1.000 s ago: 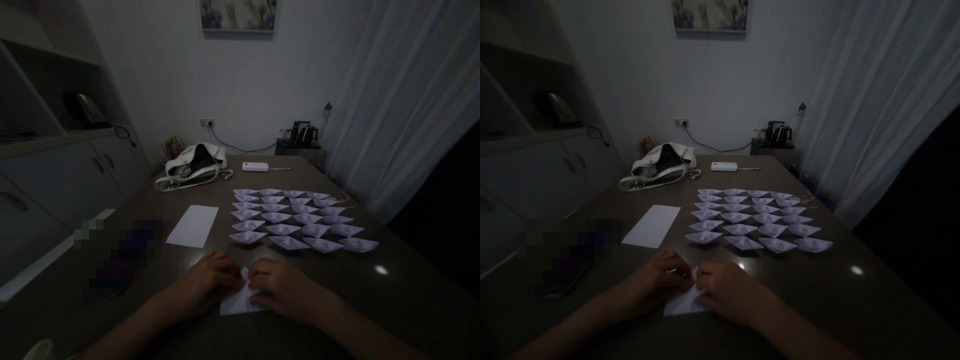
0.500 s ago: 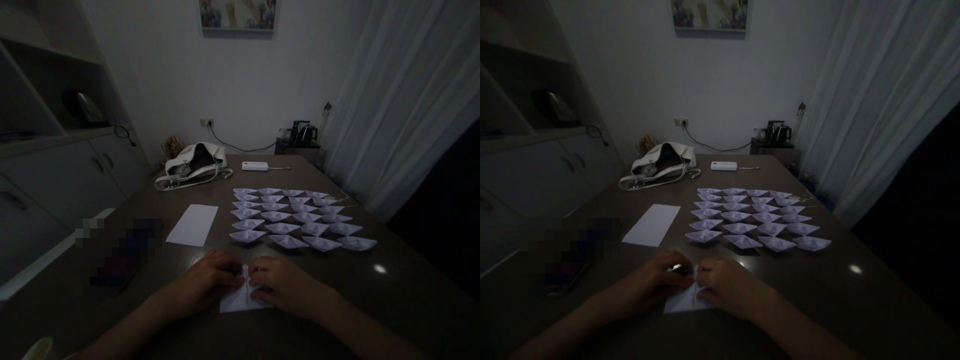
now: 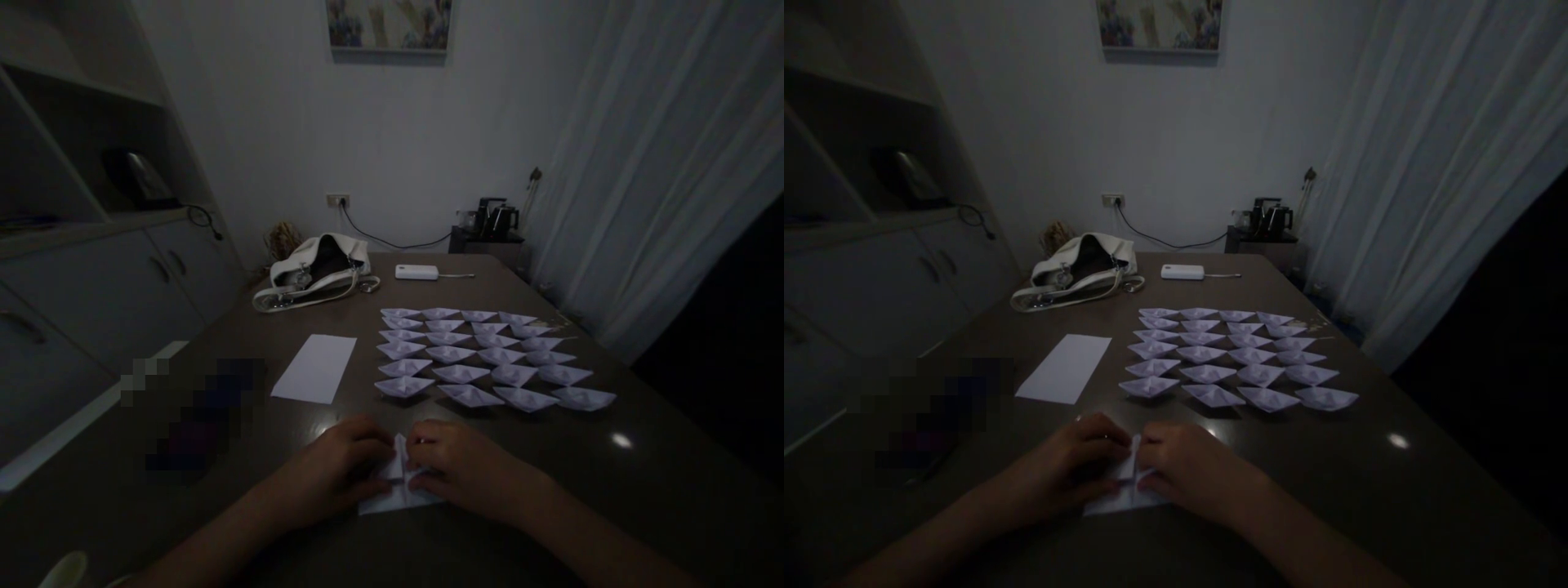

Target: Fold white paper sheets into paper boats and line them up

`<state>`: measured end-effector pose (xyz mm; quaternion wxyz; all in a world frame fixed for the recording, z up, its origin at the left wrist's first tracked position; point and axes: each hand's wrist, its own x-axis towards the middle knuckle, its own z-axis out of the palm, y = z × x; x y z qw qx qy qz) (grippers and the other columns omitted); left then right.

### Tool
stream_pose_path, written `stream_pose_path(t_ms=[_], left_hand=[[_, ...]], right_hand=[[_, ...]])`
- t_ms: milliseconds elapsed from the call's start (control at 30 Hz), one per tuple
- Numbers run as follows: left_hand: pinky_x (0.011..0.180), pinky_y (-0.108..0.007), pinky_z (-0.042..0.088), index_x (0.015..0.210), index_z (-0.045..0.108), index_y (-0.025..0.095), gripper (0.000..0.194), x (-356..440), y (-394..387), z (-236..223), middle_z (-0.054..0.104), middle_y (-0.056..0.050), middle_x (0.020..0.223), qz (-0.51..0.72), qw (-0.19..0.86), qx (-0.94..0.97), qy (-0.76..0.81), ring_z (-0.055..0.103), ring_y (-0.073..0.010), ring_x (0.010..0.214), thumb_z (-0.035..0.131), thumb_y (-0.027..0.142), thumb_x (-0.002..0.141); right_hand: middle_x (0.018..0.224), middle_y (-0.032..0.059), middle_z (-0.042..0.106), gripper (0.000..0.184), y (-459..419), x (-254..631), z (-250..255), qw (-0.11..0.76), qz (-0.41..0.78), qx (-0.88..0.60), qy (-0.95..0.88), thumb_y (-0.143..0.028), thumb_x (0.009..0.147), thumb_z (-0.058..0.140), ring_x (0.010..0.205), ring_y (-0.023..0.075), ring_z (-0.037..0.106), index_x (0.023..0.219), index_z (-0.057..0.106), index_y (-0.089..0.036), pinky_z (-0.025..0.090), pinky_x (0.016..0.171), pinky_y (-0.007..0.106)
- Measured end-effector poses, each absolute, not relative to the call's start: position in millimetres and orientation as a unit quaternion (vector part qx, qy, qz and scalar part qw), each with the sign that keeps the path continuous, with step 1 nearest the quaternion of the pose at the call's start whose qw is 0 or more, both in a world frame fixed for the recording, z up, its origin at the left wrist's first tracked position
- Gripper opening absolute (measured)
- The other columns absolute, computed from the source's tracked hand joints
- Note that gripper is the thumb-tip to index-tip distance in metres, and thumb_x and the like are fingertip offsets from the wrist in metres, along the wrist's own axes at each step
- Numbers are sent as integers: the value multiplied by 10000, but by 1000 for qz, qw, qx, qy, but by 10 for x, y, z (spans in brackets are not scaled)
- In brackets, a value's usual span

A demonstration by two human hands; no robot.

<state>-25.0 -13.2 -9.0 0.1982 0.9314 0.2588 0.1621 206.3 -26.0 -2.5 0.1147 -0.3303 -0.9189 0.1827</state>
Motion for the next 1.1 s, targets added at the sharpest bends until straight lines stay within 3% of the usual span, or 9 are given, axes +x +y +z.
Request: stream_pose_path(t_ms=[67,167,267,1100], left_hand=[[801,-318,530,1035,642,154,159,-218,-162,-121,669,-96,1025,168,135,949,231,618,-214,941,559,198,906],[773,-328,543,968,648,121,225,-184,-201,-159,697,-119,962,177,26,967,179,634,-222,896,425,145,961],[766,-317,547,981,639,124,267,-183,-215,-179,702,-120,947,179,-18,971,159,638,-211,889,374,147,982],[696,-296,504,934,630,146,204,-165,-233,-171,672,-96,888,150,-26,978,143,590,-201,806,429,135,965]], right_hand=[[964,37,633,119,-261,2060,-25,120,185,-331,-918,-202,814,695,846,165,612,912,644,-157,448,726,237],[962,34,633,104,-265,2057,-26,126,196,-334,-913,-192,812,696,838,156,612,893,645,-153,443,719,228],[962,38,634,105,-266,2056,-27,131,205,-340,-909,-180,808,697,835,154,613,896,648,-149,441,714,225],[938,34,625,49,-272,2049,-21,144,214,-334,-907,-149,816,674,811,145,607,858,650,-156,438,708,224]])
